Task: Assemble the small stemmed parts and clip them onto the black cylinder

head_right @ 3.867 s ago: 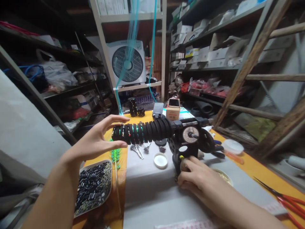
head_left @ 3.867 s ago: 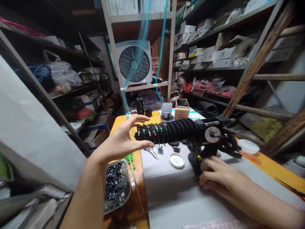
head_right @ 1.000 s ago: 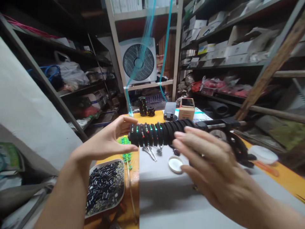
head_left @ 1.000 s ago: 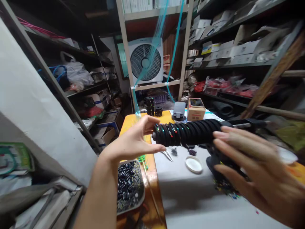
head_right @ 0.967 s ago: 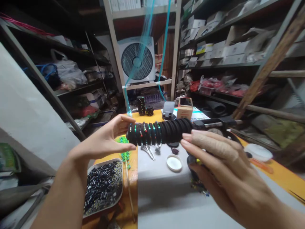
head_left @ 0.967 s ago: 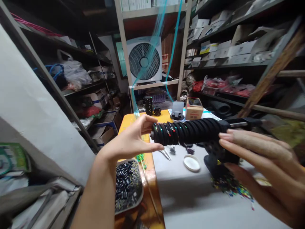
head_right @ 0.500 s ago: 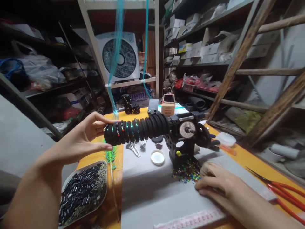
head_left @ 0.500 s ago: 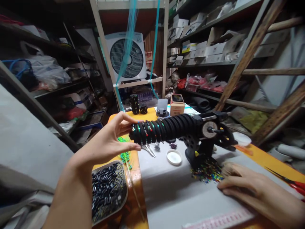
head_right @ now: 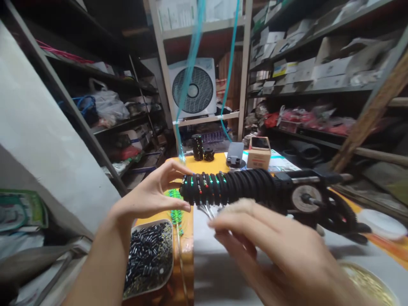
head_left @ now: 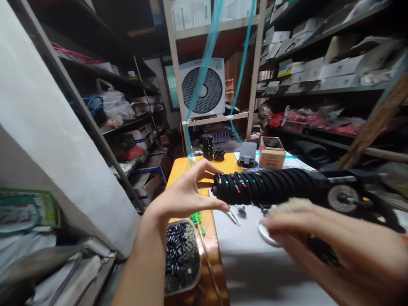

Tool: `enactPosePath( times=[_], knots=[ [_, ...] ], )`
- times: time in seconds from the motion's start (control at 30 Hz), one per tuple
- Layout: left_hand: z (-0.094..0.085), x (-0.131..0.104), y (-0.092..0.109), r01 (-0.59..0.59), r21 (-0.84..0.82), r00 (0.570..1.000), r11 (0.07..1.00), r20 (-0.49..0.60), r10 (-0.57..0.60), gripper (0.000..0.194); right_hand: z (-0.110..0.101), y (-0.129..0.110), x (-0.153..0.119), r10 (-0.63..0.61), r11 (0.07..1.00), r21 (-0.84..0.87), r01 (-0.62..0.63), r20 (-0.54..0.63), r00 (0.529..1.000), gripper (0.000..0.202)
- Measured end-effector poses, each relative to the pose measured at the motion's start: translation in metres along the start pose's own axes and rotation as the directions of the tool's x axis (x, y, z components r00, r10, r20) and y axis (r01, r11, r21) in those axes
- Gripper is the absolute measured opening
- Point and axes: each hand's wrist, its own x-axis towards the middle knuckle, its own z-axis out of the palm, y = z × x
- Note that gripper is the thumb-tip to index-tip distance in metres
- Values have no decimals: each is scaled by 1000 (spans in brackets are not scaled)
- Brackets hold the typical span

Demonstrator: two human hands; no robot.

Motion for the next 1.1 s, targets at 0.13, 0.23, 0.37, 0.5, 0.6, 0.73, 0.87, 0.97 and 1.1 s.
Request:
enactPosePath(
  times=[0.13,0.23,0.37,0.5,0.6,0.73,0.87,0.97,1.1],
  knots=[
    [0,1,-1,-51,8,999,999,-2,51,53,12,1,56,-18,999,36,20,-54,998,13],
    [0,2,-2,-84,1,996,996,4,84,51,22,6,75,42,994,99,-35,-72,997,7],
    [-1,3,-3,-108,-6,994,994,11,108,48,31,12,80,14,989,145,-4,-71,997,7],
    [-2,3,-3,-121,-16,992,993,34,121,46,34,15,80,9,987,160,1,-63,998,8],
    [-2,3,-2,-116,-22,992,993,37,117,46,35,14,80,10,988,152,1,-71,997,7],
    [-2,3,-1,-101,-37,994,994,47,102,47,36,14,82,-7,990,137,16,-70,997,9],
    [-2,3,-1,-104,-42,993,994,43,106,46,36,13,83,-9,990,138,17,-59,998,9],
    [-2,3,-2,-103,-31,994,994,36,104,47,36,14,82,15,987,159,-7,-50,999,7],
    [-2,3,-2,-106,-29,994,994,30,107,47,34,14,81,28,985,171,-19,-53,998,7]
  ],
)
